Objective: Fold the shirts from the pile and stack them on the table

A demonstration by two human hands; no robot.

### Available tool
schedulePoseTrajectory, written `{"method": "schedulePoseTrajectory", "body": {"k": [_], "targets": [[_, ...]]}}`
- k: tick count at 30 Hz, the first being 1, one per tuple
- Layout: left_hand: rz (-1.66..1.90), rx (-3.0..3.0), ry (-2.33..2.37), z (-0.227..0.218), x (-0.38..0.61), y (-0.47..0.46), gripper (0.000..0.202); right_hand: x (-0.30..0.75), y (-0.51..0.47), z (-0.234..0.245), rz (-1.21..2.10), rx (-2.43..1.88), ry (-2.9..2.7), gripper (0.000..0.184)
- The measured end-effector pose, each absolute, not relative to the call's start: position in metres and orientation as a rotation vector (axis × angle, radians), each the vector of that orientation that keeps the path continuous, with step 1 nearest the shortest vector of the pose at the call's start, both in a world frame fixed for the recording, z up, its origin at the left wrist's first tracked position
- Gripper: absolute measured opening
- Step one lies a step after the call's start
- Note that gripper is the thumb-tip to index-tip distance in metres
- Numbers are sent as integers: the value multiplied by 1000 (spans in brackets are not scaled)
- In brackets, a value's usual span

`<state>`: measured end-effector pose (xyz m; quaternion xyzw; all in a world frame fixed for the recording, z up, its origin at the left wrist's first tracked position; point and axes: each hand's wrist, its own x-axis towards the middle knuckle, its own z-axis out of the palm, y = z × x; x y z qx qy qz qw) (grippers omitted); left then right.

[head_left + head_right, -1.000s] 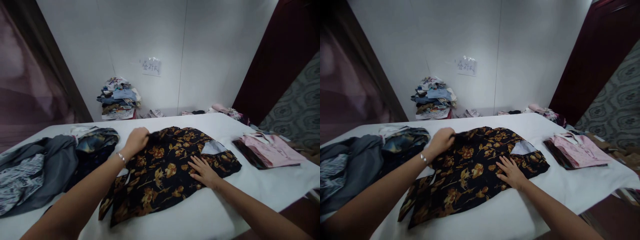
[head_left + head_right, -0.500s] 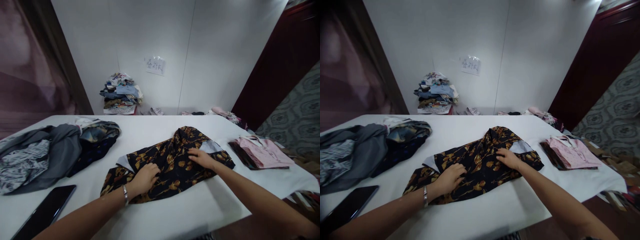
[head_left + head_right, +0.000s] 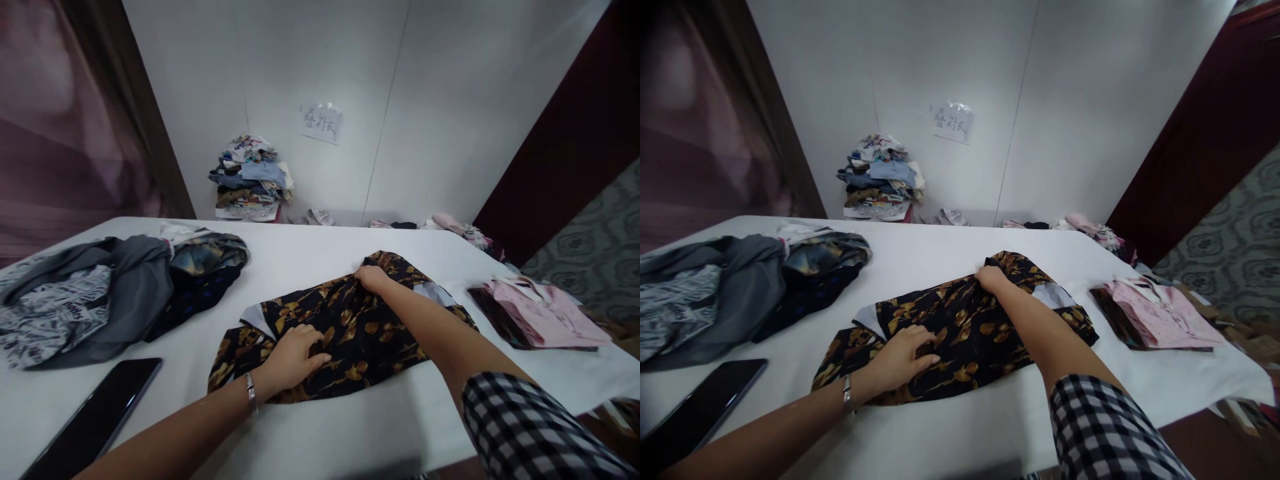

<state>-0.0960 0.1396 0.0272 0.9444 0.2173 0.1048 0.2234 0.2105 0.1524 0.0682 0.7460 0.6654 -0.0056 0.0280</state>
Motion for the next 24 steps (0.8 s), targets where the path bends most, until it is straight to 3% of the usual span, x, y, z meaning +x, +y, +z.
{"method": "schedulePoseTrajectory", "body": {"k": [4, 8, 12, 19, 21, 24], "targets": [[338, 2510, 679, 31, -95, 152, 13, 224, 172, 92, 46, 2475, 1997, 35], [551, 2312, 920, 51, -91, 186, 15, 244, 178, 120, 158, 2646, 2002, 40], [854, 2137, 1234, 86, -88, 230, 13, 257, 173, 135, 224, 2872, 2106, 34], [1402, 1975, 1085, 141, -74, 245, 18, 261, 144, 152, -67, 2960, 2131, 34], [1504, 1980, 889, 153, -59, 230, 16, 251, 131, 156, -152, 2781, 2223, 49], [1497, 2072, 575, 169, -24, 200, 11, 221, 117, 161, -346, 2559, 2516, 89]]}}
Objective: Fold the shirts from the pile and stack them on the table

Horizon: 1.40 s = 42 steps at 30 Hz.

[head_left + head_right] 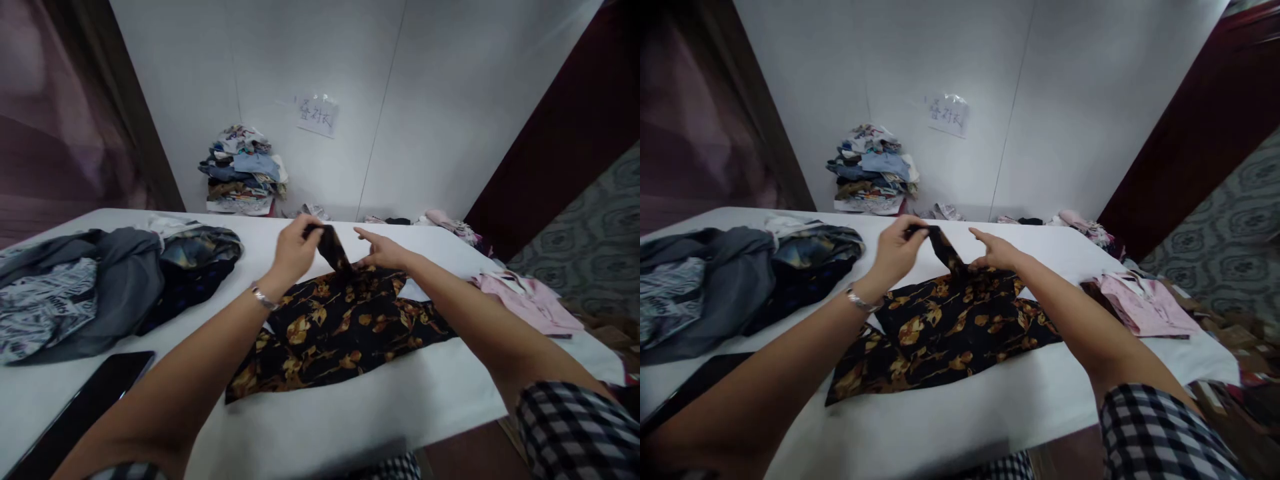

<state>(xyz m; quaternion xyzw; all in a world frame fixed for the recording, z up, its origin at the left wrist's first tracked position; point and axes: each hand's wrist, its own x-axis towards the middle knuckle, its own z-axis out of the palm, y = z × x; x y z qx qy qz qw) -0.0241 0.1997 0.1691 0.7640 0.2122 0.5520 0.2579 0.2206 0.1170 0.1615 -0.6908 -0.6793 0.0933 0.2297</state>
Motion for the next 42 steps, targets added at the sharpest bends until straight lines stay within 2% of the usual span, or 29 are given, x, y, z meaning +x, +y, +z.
{"method": "schedulePoseTrajectory", "body": {"k": [1, 2, 5, 7, 10, 13, 15, 18, 20, 27, 33, 39, 42], "targets": [[1462, 2112, 466, 174, -12, 189, 12, 208, 115, 164, 306, -1803, -1869, 89], [1421, 2149, 362, 179, 0, 179, 14, 197, 114, 166, 353, -1724, -1841, 80], [1354, 2208, 175, 187, 20, 161, 18, 178, 116, 179, 459, -1631, -1641, 35], [1398, 2212, 213, 181, 17, 161, 21, 185, 117, 193, 521, -1589, -1409, 25], [1271, 2323, 438, 151, -12, 172, 22, 214, 113, 217, 572, -1391, -1050, 32], [737, 2520, 641, 104, -51, 173, 19, 247, 103, 240, 589, -1205, -829, 37], [463, 2604, 723, 76, -70, 165, 25, 262, 97, 254, 576, -1127, -768, 39], [272, 2711, 798, 49, -78, 146, 39, 277, 90, 272, 511, -1046, -727, 45], [211, 2767, 857, 43, -73, 136, 41, 285, 85, 283, 434, -1047, -698, 47], [145, 2861, 894, 46, -56, 131, 16, 314, 68, 298, 353, -1061, -666, 43], [226, 2701, 1093, 75, -51, 172, 23, 323, 65, 287, 385, -1009, -668, 41], [386, 2885, 1397, 113, -52, 236, 37, 314, 54, 290, 405, -910, -667, 35], [466, 2960, 1401, 119, -59, 254, 38, 305, 28, 292, 352, -869, -691, 43]]}}
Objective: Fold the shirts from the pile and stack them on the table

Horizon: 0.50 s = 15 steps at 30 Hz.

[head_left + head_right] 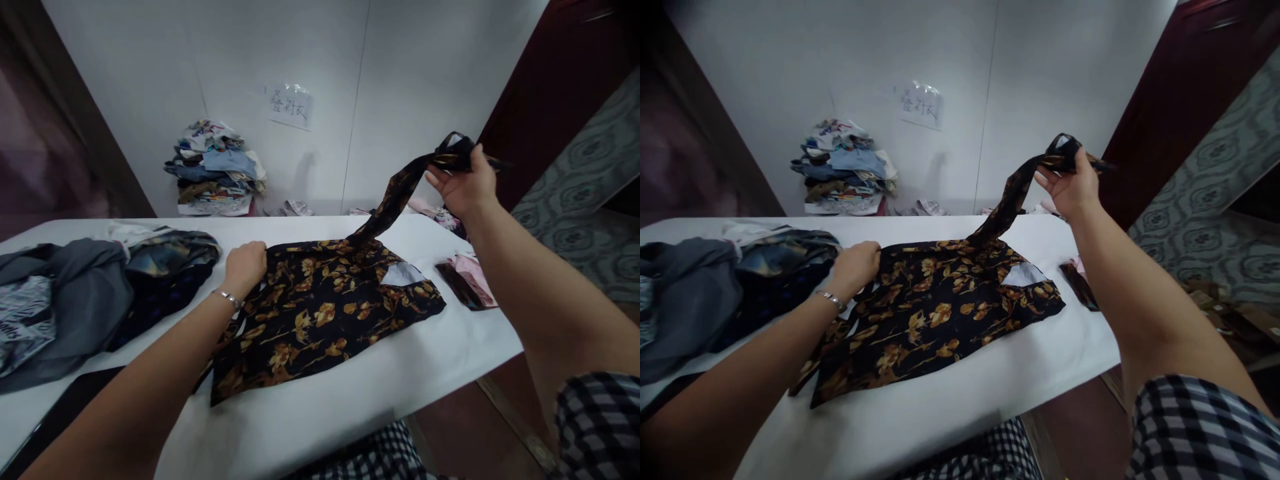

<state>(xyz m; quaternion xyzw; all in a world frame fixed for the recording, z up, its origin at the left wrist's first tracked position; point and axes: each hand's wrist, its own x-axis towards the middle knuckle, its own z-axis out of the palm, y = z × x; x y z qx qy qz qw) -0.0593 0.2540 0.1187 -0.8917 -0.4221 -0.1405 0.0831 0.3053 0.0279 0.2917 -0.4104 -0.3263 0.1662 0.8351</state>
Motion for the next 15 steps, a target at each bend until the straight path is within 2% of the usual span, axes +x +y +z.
{"method": "schedulePoseTrajectory", "body": {"k": [3, 11, 15], "targets": [[-440, -2670, -1135, 115, -72, 257, 37, 292, -12, 284, 294, -935, -745, 49], [-287, -2997, -639, 83, -105, 210, 26, 271, -100, 241, 183, -1226, -773, 46], [-196, -2987, -789, 82, -97, 195, 31, 285, -103, 236, 147, -1265, -705, 43]]}}
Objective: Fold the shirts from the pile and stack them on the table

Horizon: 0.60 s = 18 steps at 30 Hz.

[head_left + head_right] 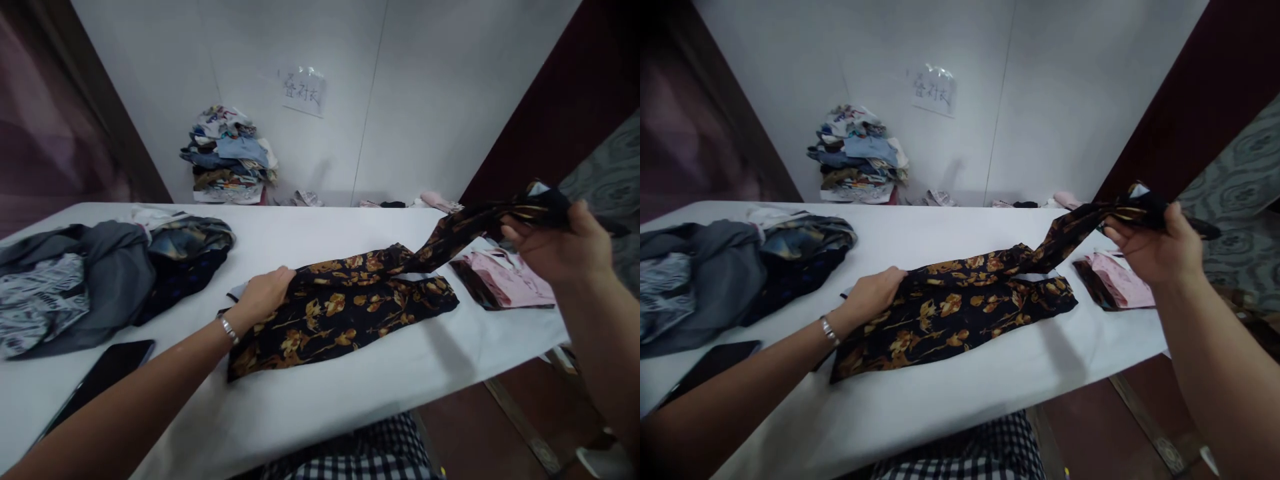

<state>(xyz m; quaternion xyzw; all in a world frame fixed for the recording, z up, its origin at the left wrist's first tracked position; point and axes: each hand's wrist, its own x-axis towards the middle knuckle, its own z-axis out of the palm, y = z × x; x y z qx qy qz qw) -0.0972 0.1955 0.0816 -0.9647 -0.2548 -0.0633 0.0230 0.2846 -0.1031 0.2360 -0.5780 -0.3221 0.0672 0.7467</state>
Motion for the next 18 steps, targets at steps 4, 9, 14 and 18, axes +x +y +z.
{"method": "schedulePoseTrajectory", "body": {"k": [4, 9, 14, 18], "targets": [[-161, -2838, -971, 98, -74, 226, 36, 302, -79, 240, 182, -1186, -619, 45], [-220, -2759, -1094, 127, -44, 292, 37, 322, -41, 257, 152, -1060, -724, 53], [-317, -2714, -1168, 148, -24, 327, 38, 318, -22, 277, 164, -1018, -937, 52], [-328, -2734, -1192, 137, -25, 334, 38, 304, -20, 277, 213, -1027, -949, 47]]}}
